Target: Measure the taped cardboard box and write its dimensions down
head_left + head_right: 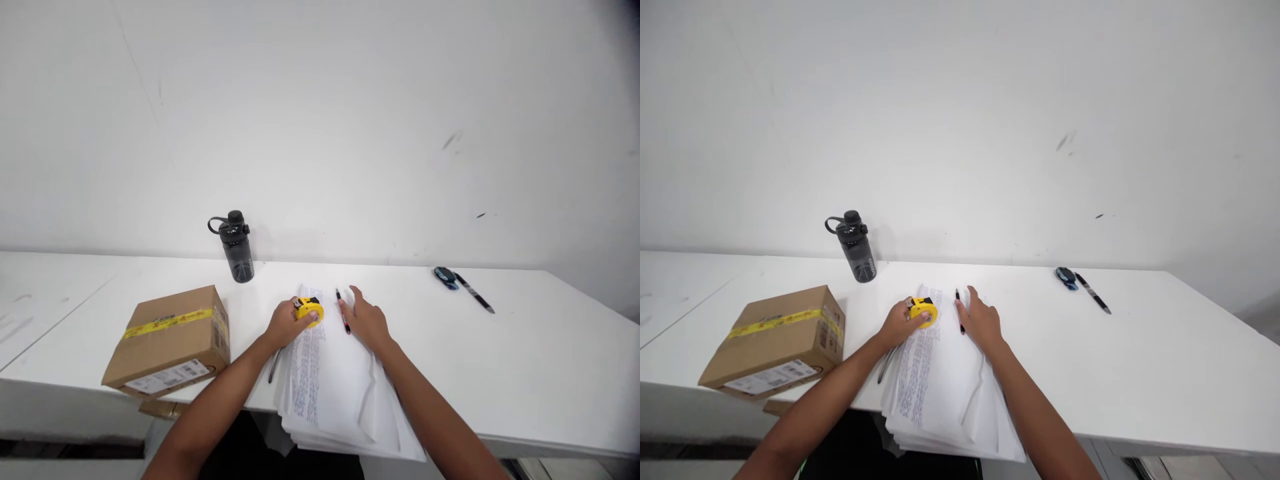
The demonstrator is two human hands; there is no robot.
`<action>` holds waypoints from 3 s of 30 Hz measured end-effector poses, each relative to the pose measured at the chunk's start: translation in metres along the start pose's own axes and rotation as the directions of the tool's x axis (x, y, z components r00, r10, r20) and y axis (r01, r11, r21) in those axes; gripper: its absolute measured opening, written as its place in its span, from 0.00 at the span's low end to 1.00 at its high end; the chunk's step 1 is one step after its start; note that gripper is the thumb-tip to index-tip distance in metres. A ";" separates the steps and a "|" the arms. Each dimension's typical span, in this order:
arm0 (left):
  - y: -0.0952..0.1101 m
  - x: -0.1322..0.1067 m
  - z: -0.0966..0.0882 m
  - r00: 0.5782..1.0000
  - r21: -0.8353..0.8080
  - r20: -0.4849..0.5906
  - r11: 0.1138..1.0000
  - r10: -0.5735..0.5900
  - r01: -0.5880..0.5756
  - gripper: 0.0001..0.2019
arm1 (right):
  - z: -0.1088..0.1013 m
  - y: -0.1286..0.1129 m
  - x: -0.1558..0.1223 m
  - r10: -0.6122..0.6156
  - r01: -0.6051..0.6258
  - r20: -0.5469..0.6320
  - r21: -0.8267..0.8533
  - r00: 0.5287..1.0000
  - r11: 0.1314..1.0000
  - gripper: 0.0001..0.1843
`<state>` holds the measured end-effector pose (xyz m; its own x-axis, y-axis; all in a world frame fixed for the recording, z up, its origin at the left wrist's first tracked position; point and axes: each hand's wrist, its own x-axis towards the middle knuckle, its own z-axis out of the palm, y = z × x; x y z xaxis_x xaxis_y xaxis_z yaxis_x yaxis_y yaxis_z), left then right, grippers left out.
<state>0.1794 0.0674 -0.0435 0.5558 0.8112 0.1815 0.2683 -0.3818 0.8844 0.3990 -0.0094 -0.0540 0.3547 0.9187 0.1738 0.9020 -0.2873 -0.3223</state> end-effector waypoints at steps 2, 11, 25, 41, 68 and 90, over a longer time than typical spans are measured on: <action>-0.002 0.001 -0.002 1.000 0.035 0.024 0.999 0.016 -0.017 0.18 | 0.000 -0.006 0.006 0.016 -0.017 0.067 0.024 0.998 1.000 0.34; -0.003 0.003 0.000 0.997 -0.024 -0.045 0.998 -0.060 0.058 0.20 | -0.032 0.000 -0.006 -0.261 -0.070 0.240 0.846 0.935 0.529 0.29; -0.011 0.004 0.003 0.970 -0.014 -0.201 0.991 -0.134 0.134 0.30 | 0.016 -0.043 -0.042 -0.181 -0.034 0.168 0.816 0.969 0.578 0.30; -0.002 0.002 0.001 0.985 0.227 -0.135 0.971 0.108 -0.075 0.23 | 0.013 -0.043 -0.045 -0.185 -0.014 0.204 0.708 0.961 0.706 0.25; -0.005 0.000 0.002 0.983 0.181 -0.113 0.976 0.142 -0.120 0.22 | 0.015 -0.041 -0.047 -0.110 -0.037 0.161 0.707 0.981 0.706 0.26; -0.009 0.002 0.001 0.986 0.293 -0.068 0.947 0.154 -0.128 0.24 | 0.016 -0.038 -0.048 -0.088 -0.024 0.125 0.694 0.988 0.719 0.26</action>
<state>0.1792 0.0716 -0.0516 0.5360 0.7708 0.3444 0.4138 -0.5955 0.6886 0.3436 -0.0381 -0.0650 0.2405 0.9670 0.0835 0.4694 -0.0406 -0.8820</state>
